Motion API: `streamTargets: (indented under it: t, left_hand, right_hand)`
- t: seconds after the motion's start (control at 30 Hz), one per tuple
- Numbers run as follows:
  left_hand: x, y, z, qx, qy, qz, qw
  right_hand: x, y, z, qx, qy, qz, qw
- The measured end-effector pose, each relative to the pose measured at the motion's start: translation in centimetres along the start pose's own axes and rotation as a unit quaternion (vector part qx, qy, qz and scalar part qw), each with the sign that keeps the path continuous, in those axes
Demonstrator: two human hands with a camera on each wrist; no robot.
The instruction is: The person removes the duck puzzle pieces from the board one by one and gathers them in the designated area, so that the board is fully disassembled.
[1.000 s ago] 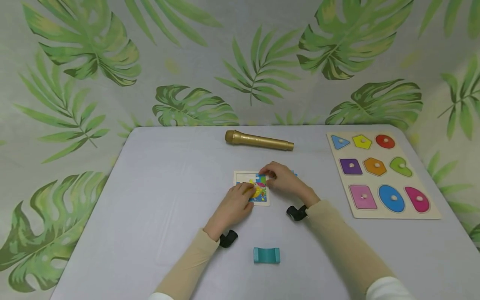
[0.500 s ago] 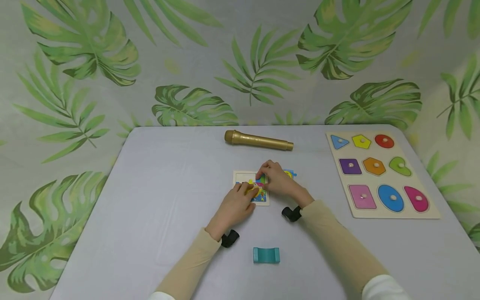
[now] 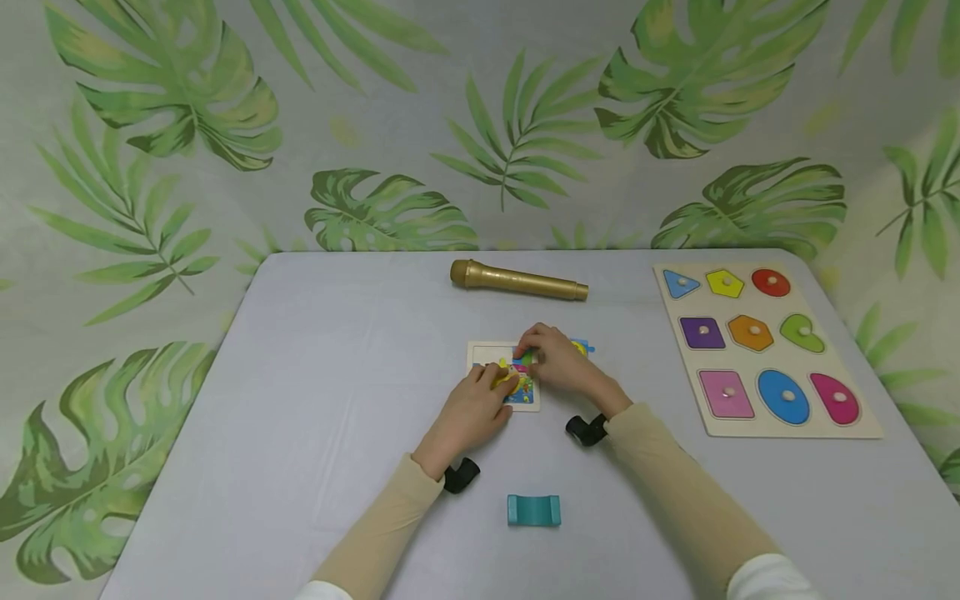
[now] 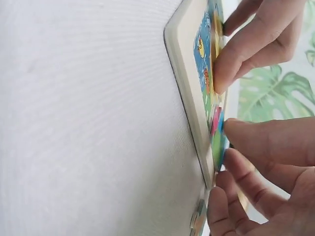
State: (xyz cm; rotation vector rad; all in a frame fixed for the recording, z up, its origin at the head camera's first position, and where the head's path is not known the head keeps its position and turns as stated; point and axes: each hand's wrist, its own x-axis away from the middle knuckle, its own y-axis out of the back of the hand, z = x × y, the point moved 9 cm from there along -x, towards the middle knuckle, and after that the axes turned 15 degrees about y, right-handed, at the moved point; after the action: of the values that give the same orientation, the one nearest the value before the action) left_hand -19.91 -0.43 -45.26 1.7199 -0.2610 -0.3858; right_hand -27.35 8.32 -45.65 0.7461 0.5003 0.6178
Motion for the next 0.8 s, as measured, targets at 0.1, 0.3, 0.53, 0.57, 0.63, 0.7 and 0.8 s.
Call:
streamTargets:
  t: [0.1, 0.3, 0.53, 0.57, 0.63, 0.7, 0.8]
  left_hand:
    - [0.0, 0.1, -0.1, -0.002, -0.002, -0.002, 1.0]
    - [0.0, -0.2, 0.2, -0.001, 0.003, 0.004, 1.0]
    - [0.0, -0.2, 0.1, 0.007, -0.003, 0.001, 1.0]
    - [0.1, -0.2, 0.1, 0.008, -0.005, -0.002, 1.0]
    - [0.1, 0.0, 0.0, 0.01, -0.006, -0.005, 0.9999]
    - [0.1, -0.1, 0.0, 0.011, -0.004, -0.003, 0.9999]
    - [0.1, -0.2, 0.0, 0.012, 0.002, 0.003, 0.9999]
  right_hand:
    - [-0.1, 0.5, 0.2, -0.03, 0.004, -0.026, 0.9992]
    - [-0.5, 1.2, 0.1, -0.037, 0.014, -0.056, 0.9977]
    - [-0.3, 0.8, -1.1, -0.082, -0.016, -0.062, 0.9945]
    - [-0.3, 0.8, -1.2, -0.086, -0.019, -0.062, 0.9942]
    - [-0.2, 0.7, -1.4, -0.092, -0.026, -0.062, 0.9935]
    - [-0.2, 0.6, -1.6, -0.093, -0.029, -0.06, 0.9935]
    - [0.2, 1.1, -1.8, -0.092, -0.033, -0.064, 0.9931]
